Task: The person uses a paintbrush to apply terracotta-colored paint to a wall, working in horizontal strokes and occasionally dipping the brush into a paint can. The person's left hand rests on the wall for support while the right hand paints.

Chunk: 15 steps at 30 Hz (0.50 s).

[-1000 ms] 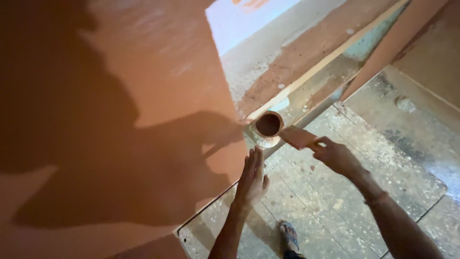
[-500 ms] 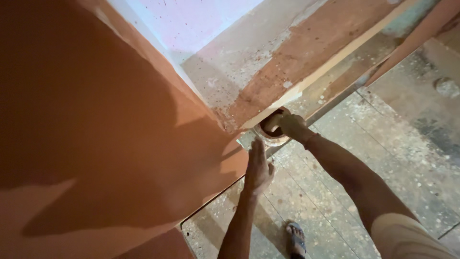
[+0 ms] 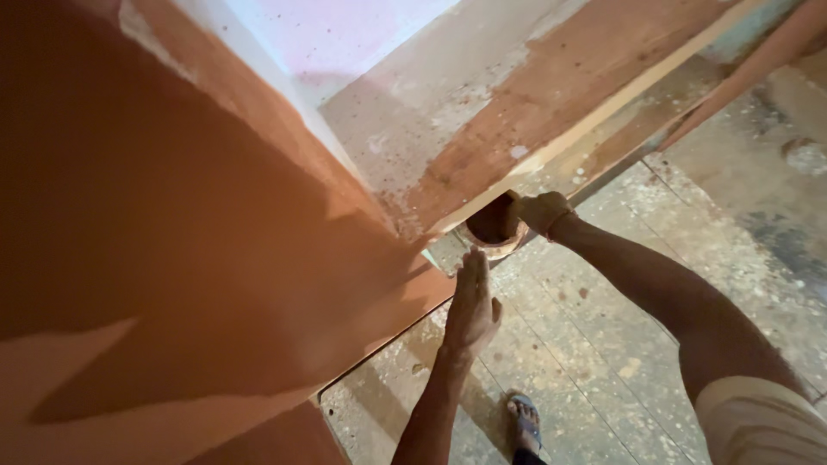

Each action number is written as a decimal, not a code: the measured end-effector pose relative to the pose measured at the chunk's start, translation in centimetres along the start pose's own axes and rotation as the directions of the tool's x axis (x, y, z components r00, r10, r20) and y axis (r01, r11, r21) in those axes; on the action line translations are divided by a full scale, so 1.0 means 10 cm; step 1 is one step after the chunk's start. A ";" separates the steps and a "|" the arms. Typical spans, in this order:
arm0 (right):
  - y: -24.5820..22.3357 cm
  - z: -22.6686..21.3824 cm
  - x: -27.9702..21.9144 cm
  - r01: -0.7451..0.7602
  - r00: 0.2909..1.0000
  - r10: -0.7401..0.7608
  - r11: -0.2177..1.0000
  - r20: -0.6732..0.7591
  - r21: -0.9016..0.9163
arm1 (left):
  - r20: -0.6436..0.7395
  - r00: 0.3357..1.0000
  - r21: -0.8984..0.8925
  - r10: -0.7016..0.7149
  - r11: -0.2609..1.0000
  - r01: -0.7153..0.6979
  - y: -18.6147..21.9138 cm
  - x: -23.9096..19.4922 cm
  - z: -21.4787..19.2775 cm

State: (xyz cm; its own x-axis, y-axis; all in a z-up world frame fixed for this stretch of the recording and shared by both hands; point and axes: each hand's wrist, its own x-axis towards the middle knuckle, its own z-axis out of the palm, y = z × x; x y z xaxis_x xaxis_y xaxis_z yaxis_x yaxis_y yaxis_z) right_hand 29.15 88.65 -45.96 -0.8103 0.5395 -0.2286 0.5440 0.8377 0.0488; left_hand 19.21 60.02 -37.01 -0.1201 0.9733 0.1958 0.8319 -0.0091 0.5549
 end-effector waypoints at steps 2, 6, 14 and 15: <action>0.12 -0.06 -0.11 -0.001 1.000 0.001 1.000 -0.029 -0.010 | -0.006 1.000 -0.018 0.006 1.000 -0.007 0.05 0.04 -0.02; 0.25 -0.22 -0.25 -0.082 0.996 0.080 0.996 0.048 0.034 | 0.015 1.000 -0.025 -0.016 1.000 0.016 0.13 0.12 -0.10; 0.73 -0.45 -0.88 -0.165 0.979 0.161 0.986 0.125 0.021 | 0.042 0.999 -0.004 0.034 0.999 -0.034 0.46 0.11 -0.45; 0.83 -0.47 -1.08 -0.230 0.962 0.212 0.968 0.172 0.094 | 0.065 0.998 0.002 0.026 1.000 -0.026 0.53 0.03 -0.53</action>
State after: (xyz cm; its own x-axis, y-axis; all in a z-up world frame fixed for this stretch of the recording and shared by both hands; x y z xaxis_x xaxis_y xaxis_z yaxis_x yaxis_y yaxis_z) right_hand 41.40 90.16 -38.49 -0.6267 0.6822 -0.3766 0.7342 0.6789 0.0081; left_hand 20.68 59.03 -29.73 -0.0627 0.9856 0.1572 0.8358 -0.0342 0.5480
